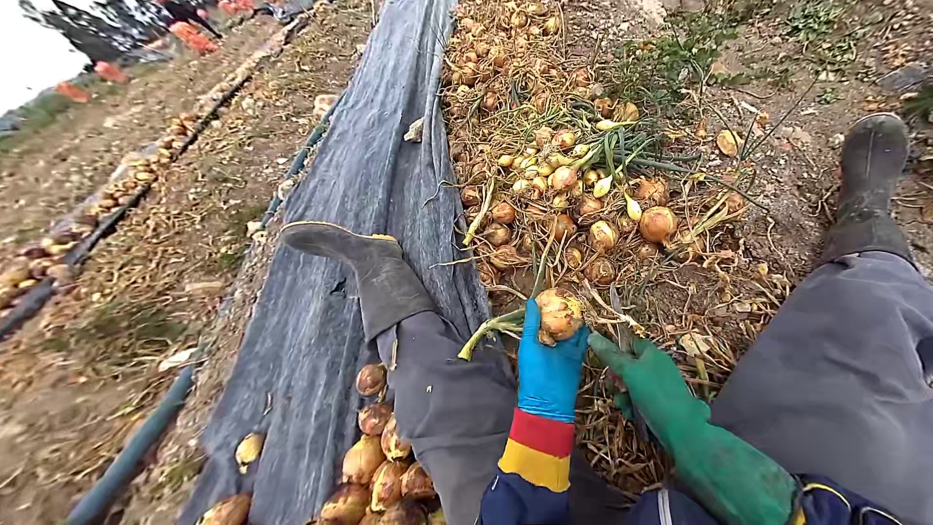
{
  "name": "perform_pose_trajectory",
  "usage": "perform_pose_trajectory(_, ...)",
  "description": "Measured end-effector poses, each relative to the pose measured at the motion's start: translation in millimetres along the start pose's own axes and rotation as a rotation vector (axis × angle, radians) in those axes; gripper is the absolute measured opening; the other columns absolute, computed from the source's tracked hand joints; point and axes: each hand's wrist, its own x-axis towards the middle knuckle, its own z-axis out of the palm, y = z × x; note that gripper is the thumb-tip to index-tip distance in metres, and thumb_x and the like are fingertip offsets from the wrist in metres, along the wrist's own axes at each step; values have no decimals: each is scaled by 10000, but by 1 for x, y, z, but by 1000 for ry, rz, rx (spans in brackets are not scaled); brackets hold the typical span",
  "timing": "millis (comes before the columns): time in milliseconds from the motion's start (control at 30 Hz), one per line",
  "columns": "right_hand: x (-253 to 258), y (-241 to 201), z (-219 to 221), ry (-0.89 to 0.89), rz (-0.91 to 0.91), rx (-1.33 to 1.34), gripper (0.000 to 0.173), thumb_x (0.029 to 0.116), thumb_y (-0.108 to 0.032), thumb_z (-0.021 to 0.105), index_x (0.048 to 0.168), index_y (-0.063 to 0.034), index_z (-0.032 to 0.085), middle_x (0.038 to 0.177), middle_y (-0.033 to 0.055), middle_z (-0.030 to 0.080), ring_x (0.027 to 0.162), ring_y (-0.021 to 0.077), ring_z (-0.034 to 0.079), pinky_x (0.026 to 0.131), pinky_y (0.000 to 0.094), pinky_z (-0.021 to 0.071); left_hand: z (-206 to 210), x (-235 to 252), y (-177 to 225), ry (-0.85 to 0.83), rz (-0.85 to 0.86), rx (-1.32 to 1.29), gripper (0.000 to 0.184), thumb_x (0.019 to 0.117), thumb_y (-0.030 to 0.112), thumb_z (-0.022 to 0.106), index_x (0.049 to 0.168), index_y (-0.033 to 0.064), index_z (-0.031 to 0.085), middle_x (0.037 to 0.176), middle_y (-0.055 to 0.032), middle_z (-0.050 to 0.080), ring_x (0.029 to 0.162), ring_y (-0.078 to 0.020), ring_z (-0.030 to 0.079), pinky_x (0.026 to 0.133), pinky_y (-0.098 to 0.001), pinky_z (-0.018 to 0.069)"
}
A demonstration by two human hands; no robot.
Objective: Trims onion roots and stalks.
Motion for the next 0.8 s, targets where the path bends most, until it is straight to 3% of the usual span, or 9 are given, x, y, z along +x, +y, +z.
perform_pose_trajectory(100,5,-4,4,32,-12,-37,712,879,-785,579,1132,-122,646,788,66,697,588,220,681,538,402,607,1,-13,-32,-41,26,23,540,1046,549,461,1381,131,529,1222,-162,656,1077,-298,677,908,-512,580)
perform_pose_trajectory(167,6,-3,1,60,1,-25,747,903,-813,494,1156,-129,655,789,66,705,590,218,686,539,397,607,-1,-18,-42,-64,-9,39,529,1061,521,438,1363,102,550,1195,-183,668,1031,-298,686,871,-499,584)
perform_pose_trajectory(267,3,2,-2,72,-12,101,724,956,-776,439,1085,-97,656,722,93,685,512,232,645,468,380,568,-8,-18,-47,-142,-76,10,521,1064,525,383,1292,97,574,1084,-198,677,795,-273,681,638,-430,586)
perform_pose_trajectory(300,2,4,-3,67,-12,132,724,963,-771,432,1060,-90,660,708,97,678,495,233,632,454,376,559,-11,-17,-48,-166,-93,-14,527,1060,527,387,1293,91,573,1079,-212,673,772,-284,677,611,-433,580)
perform_pose_trajectory(400,1,3,-6,54,19,190,718,981,-749,422,988,-67,647,660,104,645,461,233,604,429,374,544,-22,-14,-43,-228,-127,-83,456,1059,397,476,1372,67,512,1259,-250,616,1085,-363,657,910,-534,563)
perform_pose_trajectory(467,-2,0,-8,23,71,241,688,997,-719,433,968,-60,625,633,103,617,442,223,584,411,364,529,-30,-13,-42,-241,-109,-64,421,1014,298,577,1350,48,529,1246,-261,615,1090,-364,654,907,-527,565)
perform_pose_trajectory(600,0,1,-8,-52,157,359,653,1005,-690,456,903,-62,605,569,85,562,400,208,542,369,366,498,-46,-7,-45,-343,-84,-103,497,913,254,729,1328,38,559,1240,-267,625,1084,-371,665,910,-534,569)
perform_pose_trajectory(800,-6,3,-9,-209,245,490,650,1018,-700,375,918,-92,581,521,36,459,366,162,462,349,329,439,-59,-2,-43,-461,-46,-98,518,829,237,816,1265,40,615,1212,-243,657,1087,-360,677,913,-530,576)
